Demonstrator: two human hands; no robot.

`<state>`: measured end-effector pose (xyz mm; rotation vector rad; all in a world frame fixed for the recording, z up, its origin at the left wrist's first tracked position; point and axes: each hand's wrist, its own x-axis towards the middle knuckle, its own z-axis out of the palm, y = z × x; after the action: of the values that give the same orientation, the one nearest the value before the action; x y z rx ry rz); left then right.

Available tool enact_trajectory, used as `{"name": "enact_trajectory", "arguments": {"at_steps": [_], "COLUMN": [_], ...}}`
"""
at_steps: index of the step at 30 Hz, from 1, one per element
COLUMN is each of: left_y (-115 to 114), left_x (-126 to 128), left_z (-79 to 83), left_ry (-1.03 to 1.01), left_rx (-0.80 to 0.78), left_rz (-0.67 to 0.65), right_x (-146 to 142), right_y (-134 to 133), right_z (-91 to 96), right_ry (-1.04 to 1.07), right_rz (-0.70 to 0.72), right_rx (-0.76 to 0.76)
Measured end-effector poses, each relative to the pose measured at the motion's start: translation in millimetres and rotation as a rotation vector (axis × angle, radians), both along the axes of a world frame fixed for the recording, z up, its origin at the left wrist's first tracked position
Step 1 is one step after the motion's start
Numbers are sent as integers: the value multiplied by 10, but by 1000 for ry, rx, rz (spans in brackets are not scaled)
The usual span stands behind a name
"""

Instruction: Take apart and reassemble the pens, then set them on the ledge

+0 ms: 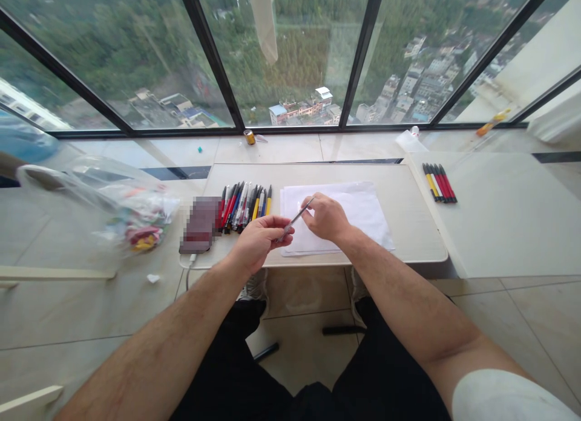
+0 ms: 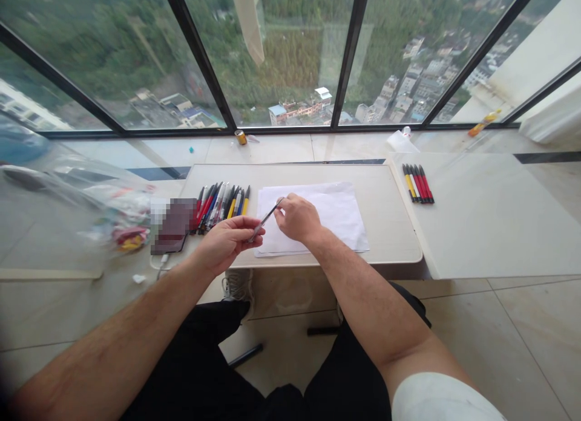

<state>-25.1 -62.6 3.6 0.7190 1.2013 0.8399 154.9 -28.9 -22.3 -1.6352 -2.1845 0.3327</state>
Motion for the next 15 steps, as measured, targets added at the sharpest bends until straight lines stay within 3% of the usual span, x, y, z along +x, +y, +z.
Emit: {"name": "enact_trajectory", "arguments": {"at_steps": [3,10,12,15], "left_y": [7,-1,-3,-7], "left_x": [8,32,38,50], "left_z": [-5,-40,-46,-48], "left_ry": [11,33,31,34], "left_rx": [3,0,-2,-5], "left_rz": [4,-8,-8,-9], "right_x": [39,106,181,348], "right_y": [22,85,110,127], "right_z": [-28,-129,-106,7], "right_ry": [-16,45,191,672], "right_rz": [-129,-232,-299,-380], "right_rx": [-48,-136,-146,-193]}}
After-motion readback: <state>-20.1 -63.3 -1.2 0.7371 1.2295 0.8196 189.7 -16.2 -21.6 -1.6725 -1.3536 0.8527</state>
